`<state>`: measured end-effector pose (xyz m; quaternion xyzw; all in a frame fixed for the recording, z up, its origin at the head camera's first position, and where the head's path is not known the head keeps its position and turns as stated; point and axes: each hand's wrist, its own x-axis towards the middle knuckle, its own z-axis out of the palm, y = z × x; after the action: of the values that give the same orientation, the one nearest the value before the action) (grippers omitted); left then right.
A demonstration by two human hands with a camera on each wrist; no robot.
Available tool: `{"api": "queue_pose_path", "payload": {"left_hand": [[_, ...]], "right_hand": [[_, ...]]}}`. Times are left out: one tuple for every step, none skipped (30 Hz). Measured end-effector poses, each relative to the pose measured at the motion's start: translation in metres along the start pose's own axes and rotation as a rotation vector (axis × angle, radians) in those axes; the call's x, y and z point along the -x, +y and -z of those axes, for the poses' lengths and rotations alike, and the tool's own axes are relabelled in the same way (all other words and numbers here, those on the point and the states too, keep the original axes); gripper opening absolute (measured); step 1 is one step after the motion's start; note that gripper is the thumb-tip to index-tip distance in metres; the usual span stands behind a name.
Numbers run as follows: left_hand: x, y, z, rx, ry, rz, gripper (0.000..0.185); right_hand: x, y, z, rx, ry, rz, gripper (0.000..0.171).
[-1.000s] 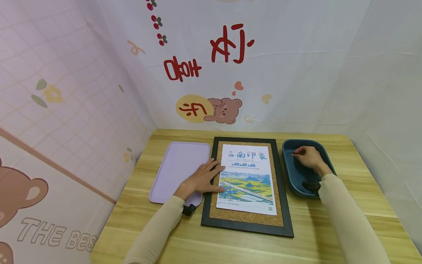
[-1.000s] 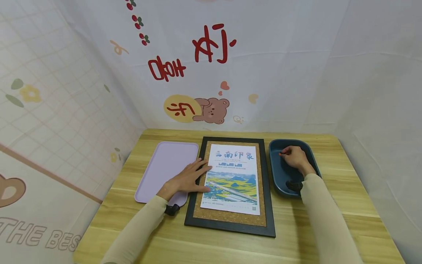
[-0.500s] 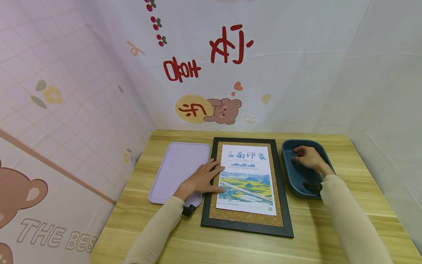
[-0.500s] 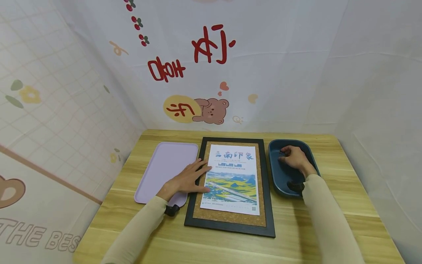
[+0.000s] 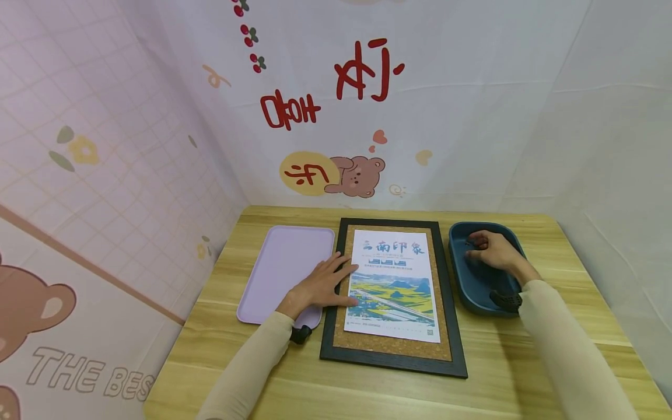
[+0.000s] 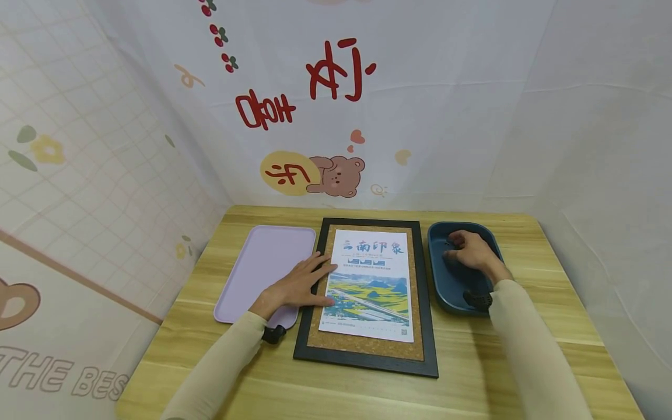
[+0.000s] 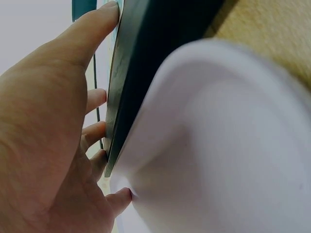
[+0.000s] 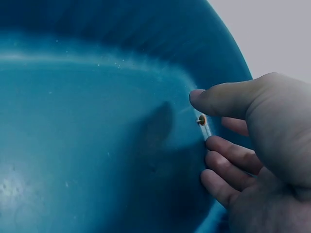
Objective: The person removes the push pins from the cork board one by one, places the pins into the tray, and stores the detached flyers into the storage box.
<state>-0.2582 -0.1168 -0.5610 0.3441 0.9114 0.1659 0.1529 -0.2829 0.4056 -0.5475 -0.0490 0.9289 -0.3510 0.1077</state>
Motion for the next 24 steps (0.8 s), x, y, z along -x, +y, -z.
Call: {"api": "queue_pose_path", "payload": {"left_hand": [[0.0, 0.0, 0.0, 0.002, 0.001, -0.001, 0.099], [0.0, 0.001, 0.0, 0.003, 0.001, -0.001, 0.099], [0.0, 0.001, 0.001, 0.004, 0.002, -0.001, 0.098], [0.0, 0.002, 0.001, 0.007, 0.004, -0.002, 0.098], [0.0, 0.002, 0.001, 0.008, 0.006, -0.002, 0.098], [0.0, 0.003, 0.001, 0.009, 0.007, -0.002, 0.098], [0.0, 0.002, 0.001, 0.008, 0.007, 0.0, 0.098], [0.0, 0.002, 0.0, 0.005, 0.008, 0.001, 0.098], [-0.001, 0.002, 0.0, 0.004, 0.009, 0.002, 0.098], [0.0, 0.002, 0.0, 0.003, 0.011, 0.002, 0.098], [0.0, 0.002, 0.0, 0.004, 0.012, 0.003, 0.097], [0.0, 0.001, 0.0, 0.005, 0.013, 0.003, 0.097], [0.0, 0.001, 0.0, 0.007, 0.012, 0.004, 0.098], [0.0, 0.001, 0.0, 0.01, 0.014, 0.002, 0.098], [0.001, 0.001, 0.0, 0.014, 0.015, 0.0, 0.098], [0.001, 0.001, 0.0, 0.018, 0.017, -0.001, 0.097], [0.001, 0.001, 0.0, 0.021, 0.016, -0.002, 0.097], [0.001, 0.001, 0.0, 0.021, 0.017, -0.005, 0.097], [0.001, 0.001, 0.0, 0.022, 0.017, -0.007, 0.097], [0.001, 0.001, 0.0, 0.02, 0.017, -0.008, 0.098], [0.001, 0.001, 0.0, 0.021, 0.018, -0.01, 0.097], [0.001, 0.001, 0.0, 0.021, 0.018, -0.011, 0.097], [0.001, 0.001, 0.0, 0.021, 0.02, -0.012, 0.097], [0.002, 0.001, 0.0, 0.02, 0.021, -0.014, 0.097]], "right_hand": [[0.001, 0.0, 0.0, 0.002, -0.001, 0.003, 0.07], [0.002, -0.001, 0.001, 0.003, -0.004, 0.005, 0.072], [0.004, -0.001, 0.001, 0.005, -0.005, 0.006, 0.073], [0.005, -0.001, 0.001, 0.002, -0.007, 0.007, 0.073], [0.007, -0.002, 0.002, 0.002, -0.008, 0.01, 0.074], [0.009, -0.003, 0.002, 0.006, -0.006, 0.013, 0.075], [0.01, -0.003, 0.002, 0.008, -0.004, 0.017, 0.075], [0.011, -0.003, 0.003, 0.015, 0.001, 0.022, 0.074], [0.012, -0.003, 0.003, 0.021, 0.006, 0.027, 0.074], [0.014, -0.004, 0.004, 0.021, 0.01, 0.031, 0.074], [0.015, -0.004, 0.004, 0.029, 0.017, 0.04, 0.074], [0.016, -0.005, 0.005, 0.037, 0.024, 0.047, 0.074], [0.018, -0.006, 0.005, 0.042, 0.031, 0.055, 0.074], [0.019, -0.006, 0.006, 0.047, 0.04, 0.062, 0.074], [0.02, -0.007, 0.007, 0.051, 0.049, 0.069, 0.075], [0.022, -0.008, 0.007, 0.054, 0.06, 0.078, 0.076], [0.023, -0.009, 0.007, 0.061, 0.072, 0.088, 0.077], [0.025, -0.011, 0.007, 0.061, 0.082, 0.091, 0.078], [0.027, -0.013, 0.008, 0.061, 0.095, 0.098, 0.079], [0.029, -0.015, 0.007, 0.063, 0.109, 0.103, 0.08], [0.031, -0.016, 0.007, 0.066, 0.123, 0.111, 0.082], [0.033, -0.018, 0.007, 0.069, 0.136, 0.115, 0.083], [0.035, -0.021, 0.007, 0.072, 0.146, 0.118, 0.084], [0.037, -0.023, 0.006, 0.074, 0.163, 0.125, 0.084]]}}
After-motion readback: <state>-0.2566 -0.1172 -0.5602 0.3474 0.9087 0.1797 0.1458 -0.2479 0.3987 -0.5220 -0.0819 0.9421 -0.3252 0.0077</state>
